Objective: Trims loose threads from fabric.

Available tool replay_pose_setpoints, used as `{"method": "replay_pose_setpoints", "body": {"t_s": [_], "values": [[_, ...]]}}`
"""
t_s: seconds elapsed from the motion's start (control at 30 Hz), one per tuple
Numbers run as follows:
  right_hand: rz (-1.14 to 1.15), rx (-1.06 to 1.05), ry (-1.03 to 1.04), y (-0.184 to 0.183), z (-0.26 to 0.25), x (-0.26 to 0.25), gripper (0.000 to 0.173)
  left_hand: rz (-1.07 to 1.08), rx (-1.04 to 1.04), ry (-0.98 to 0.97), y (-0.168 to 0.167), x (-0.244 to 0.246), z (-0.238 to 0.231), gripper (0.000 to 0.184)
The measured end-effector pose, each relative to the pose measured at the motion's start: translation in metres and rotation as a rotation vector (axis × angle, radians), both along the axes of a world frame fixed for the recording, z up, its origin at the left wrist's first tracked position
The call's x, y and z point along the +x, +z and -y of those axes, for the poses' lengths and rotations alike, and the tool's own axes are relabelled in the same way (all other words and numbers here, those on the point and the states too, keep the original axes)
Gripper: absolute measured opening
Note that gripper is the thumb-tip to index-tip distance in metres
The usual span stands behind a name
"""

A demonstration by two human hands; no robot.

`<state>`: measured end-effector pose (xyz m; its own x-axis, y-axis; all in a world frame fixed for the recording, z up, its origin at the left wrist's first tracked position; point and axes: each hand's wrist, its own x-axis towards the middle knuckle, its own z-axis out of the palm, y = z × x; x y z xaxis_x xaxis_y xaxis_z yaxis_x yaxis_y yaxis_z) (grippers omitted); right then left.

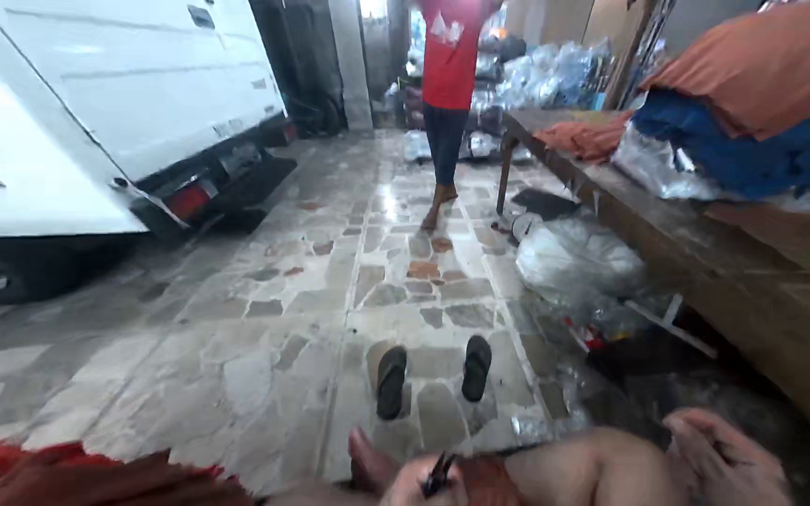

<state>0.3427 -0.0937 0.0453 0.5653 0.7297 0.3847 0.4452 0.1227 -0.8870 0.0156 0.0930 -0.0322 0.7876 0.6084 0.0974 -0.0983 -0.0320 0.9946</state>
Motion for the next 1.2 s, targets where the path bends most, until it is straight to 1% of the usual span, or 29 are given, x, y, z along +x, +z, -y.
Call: {"method": "replay_pose_setpoints", "body": {"t_s": [0.07,0.1,0.17,0.23,0.27,0.37,0.47,0.63,0.73,0.83,0.9,1.0,1.1,1.17,1.2], "values": [[0.052,0.014,0.007,0.013,0.004,-0.009,0.012,-0.141,0.152,0.067,0.009,-0.005,0.002,0.01],[0.078,0.032,0.034,0.019,0.005,-0.01,0.013,-0.218,0.25,0.109,0.01,-0.009,0.003,0.015],[0.098,0.121,0.13,0.024,0.006,-0.004,0.017,-0.334,0.425,0.171,0.01,-0.014,0.006,0.034],[0.08,0.202,0.167,0.028,0.007,0.001,0.018,-0.364,0.539,0.196,0.016,-0.016,0.013,0.05],[0.053,0.237,0.181,0.03,0.009,0.003,0.017,-0.363,0.579,0.193,0.021,-0.016,0.017,0.051],[-0.028,0.343,0.205,0.042,0.006,-0.002,0.02,-0.325,0.682,0.161,0.035,-0.013,0.03,0.044],[-0.043,0.381,0.236,0.053,-0.004,-0.009,0.023,-0.314,0.817,0.128,0.046,0.0,0.039,0.04],[-0.138,0.411,0.26,0.061,-0.015,-0.019,0.017,-0.433,1.095,0.09,0.055,0.032,0.047,0.038],[-0.167,0.452,0.266,0.058,-0.017,-0.017,0.017,-0.463,1.163,0.042,0.051,0.048,0.048,0.039],[-0.183,0.502,0.245,0.05,-0.016,-0.017,0.021,-0.456,1.182,-0.008,0.05,0.059,0.049,0.039],[-0.194,0.501,0.226,0.048,-0.017,-0.018,0.022,-0.439,1.187,-0.041,0.051,0.064,0.05,0.039],[-0.232,0.505,0.267,0.049,-0.019,-0.014,0.022,-0.414,1.194,-0.081,0.05,0.069,0.05,0.035],[-0.244,0.501,0.282,0.048,-0.02,-0.009,0.027,-0.373,1.2,-0.111,0.047,0.074,0.049,0.031],[-0.229,0.486,0.263,0.048,-0.021,-0.005,0.029,-0.377,1.19,-0.115,0.044,0.078,0.048,0.033],[-0.227,0.485,0.259,0.049,-0.022,-0.002,0.027,-0.388,1.182,-0.119,0.043,0.08,0.047,0.035]]}}
